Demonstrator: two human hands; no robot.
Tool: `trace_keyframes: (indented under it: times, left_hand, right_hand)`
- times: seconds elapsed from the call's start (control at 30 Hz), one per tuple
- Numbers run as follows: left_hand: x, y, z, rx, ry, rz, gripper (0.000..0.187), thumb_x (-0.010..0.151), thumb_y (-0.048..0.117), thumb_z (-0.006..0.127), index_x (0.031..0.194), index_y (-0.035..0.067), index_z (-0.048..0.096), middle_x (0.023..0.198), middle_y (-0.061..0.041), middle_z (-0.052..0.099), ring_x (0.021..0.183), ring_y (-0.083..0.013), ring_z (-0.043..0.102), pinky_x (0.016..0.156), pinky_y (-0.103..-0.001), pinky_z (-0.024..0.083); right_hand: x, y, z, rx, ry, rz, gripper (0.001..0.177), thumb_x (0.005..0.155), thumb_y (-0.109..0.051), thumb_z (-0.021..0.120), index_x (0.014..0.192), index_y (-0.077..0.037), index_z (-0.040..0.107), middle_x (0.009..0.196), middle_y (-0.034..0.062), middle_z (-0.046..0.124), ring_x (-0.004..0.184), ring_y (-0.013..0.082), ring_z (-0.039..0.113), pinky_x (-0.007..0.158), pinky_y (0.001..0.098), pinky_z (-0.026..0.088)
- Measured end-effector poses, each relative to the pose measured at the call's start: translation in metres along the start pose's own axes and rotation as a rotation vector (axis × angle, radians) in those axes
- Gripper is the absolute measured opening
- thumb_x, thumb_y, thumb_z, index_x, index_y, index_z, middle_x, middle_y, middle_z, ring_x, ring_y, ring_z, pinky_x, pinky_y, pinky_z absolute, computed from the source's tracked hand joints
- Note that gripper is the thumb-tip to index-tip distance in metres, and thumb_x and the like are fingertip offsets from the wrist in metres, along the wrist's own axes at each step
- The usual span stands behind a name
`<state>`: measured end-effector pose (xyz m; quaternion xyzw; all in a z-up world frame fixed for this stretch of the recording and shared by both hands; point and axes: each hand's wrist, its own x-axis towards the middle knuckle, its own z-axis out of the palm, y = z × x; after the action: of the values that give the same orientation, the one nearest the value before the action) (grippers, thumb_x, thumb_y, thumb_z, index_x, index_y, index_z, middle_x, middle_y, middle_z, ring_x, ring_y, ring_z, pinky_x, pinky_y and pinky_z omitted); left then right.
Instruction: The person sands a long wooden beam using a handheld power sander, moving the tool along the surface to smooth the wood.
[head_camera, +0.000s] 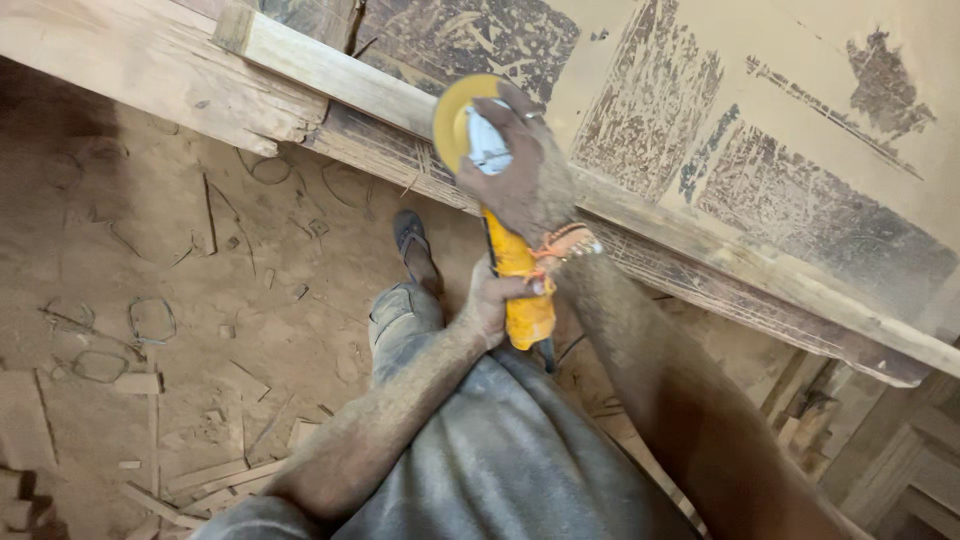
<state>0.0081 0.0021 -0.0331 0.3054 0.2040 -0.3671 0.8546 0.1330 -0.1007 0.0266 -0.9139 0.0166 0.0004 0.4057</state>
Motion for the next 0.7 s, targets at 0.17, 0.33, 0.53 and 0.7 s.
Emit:
trace_keyframes:
  times: [0.17, 0.33, 0.53, 0.7]
  left_hand:
    - [-0.004, -0.025, 0.012, 0.030, -0.043, -0.021, 0.047, 0.071, 0.008, 0.079, 0.114, 0.001, 0.062, 0.093, -0.009, 0.070, 0.082, -0.0213, 0.069, 0.073, -0.036, 0.058]
    - [-0.006, -0.045, 0.014, 0.080, -0.086, -0.053, 0.046, 0.075, 0.008, 0.080, 0.116, -0.002, 0.062, 0.096, -0.012, 0.071, 0.086, -0.0227, 0.070, 0.077, -0.036, 0.058]
    - [-0.008, -0.066, 0.030, 0.102, -0.050, -0.117, 0.051, 0.071, 0.008, 0.079, 0.119, 0.002, 0.061, 0.097, -0.010, 0.072, 0.086, -0.0220, 0.070, 0.076, -0.038, 0.059]
    - [-0.008, -0.092, 0.034, 0.116, -0.124, -0.122, 0.047, 0.075, 0.008, 0.080, 0.117, 0.000, 0.061, 0.097, -0.012, 0.071, 0.088, -0.0233, 0.070, 0.078, -0.038, 0.058]
  right_hand:
    - [-0.026, 0.032, 0.002, 0.112, 0.159, 0.066, 0.057, 0.077, -0.020, 0.078, 0.131, -0.011, 0.067, 0.149, 0.0180, 0.054, 0.133, 0.0348, 0.061, 0.112, 0.0407, 0.053]
    - [-0.047, 0.048, -0.009, 0.083, 0.186, 0.061, 0.058, 0.077, -0.020, 0.079, 0.132, -0.009, 0.066, 0.150, 0.0217, 0.052, 0.134, 0.0372, 0.058, 0.113, 0.0428, 0.050]
    - [-0.068, 0.047, -0.050, -0.026, 0.090, 0.179, 0.059, 0.080, -0.026, 0.078, 0.134, -0.008, 0.064, 0.150, 0.0220, 0.051, 0.133, 0.0387, 0.058, 0.111, 0.0431, 0.049]
    - [-0.087, 0.059, -0.067, -0.028, 0.113, 0.233, 0.060, 0.078, -0.027, 0.077, 0.134, -0.008, 0.064, 0.151, 0.0227, 0.050, 0.132, 0.0393, 0.057, 0.111, 0.0436, 0.048]
